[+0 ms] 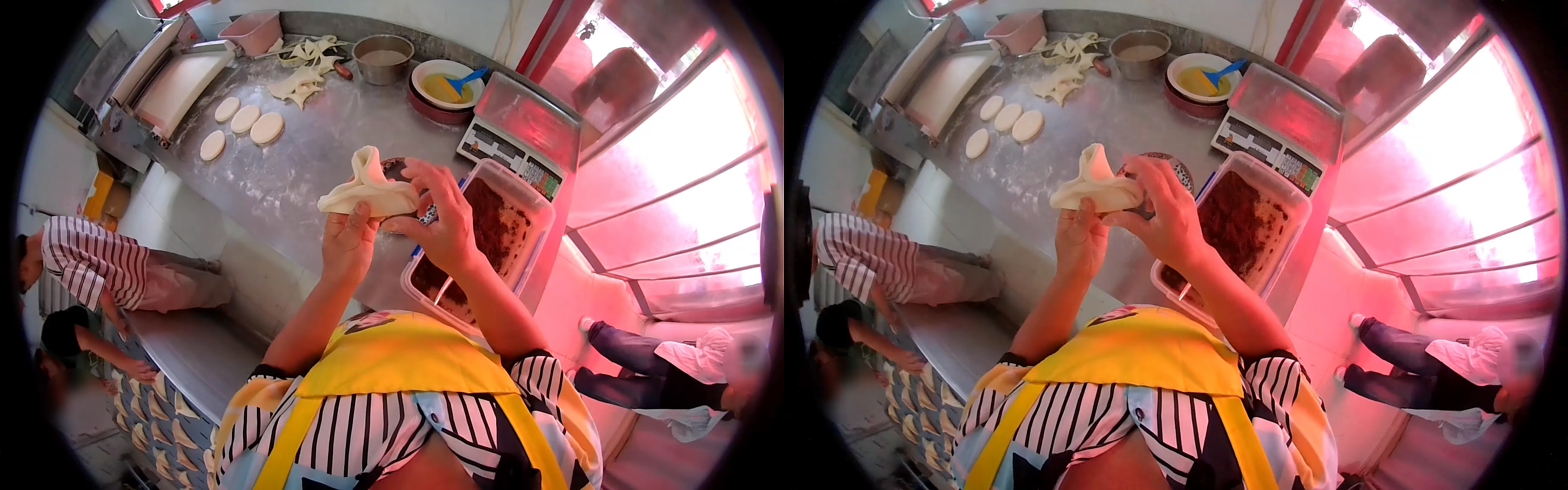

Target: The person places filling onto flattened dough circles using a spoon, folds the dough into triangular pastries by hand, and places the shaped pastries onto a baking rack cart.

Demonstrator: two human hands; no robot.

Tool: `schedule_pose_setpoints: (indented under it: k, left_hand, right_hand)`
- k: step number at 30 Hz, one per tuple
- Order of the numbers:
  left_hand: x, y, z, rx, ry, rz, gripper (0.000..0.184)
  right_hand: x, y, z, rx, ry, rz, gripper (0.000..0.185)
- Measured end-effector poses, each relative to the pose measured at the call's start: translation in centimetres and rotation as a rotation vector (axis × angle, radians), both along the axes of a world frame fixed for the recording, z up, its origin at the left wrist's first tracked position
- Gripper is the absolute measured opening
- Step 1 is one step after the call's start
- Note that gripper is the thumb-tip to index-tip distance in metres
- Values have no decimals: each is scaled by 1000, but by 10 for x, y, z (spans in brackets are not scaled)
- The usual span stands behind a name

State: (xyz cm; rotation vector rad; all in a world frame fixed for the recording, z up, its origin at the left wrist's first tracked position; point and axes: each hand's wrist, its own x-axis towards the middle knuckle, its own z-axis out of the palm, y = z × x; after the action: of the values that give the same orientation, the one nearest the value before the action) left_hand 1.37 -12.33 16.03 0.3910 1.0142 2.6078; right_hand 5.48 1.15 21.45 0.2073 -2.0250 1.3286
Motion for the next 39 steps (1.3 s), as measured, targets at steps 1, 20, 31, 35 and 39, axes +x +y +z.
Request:
schedule_pose_setpoints:
  k: [1,20,31,35,39]
  left_hand:
    - [1,0,3,-18,18,-9,44]
    - [-23,-27,-15,-26,-52,-396,49]
    - [-11,-20,11,-166,-273,-483,56]
    - [-12,-16,13,-226,-309,-447,55]
    - [-10,-17,17,-283,-322,-483,55]
  right_hand:
    - [-1,3,-4,69,-27,28,38]
    - [-19,39,11,85,-327,348,49]
    - [-22,39,3,361,-252,493,25]
    - [-25,36,3,442,-33,403,27]
    - [-23,37,1,520,-103,394,26]
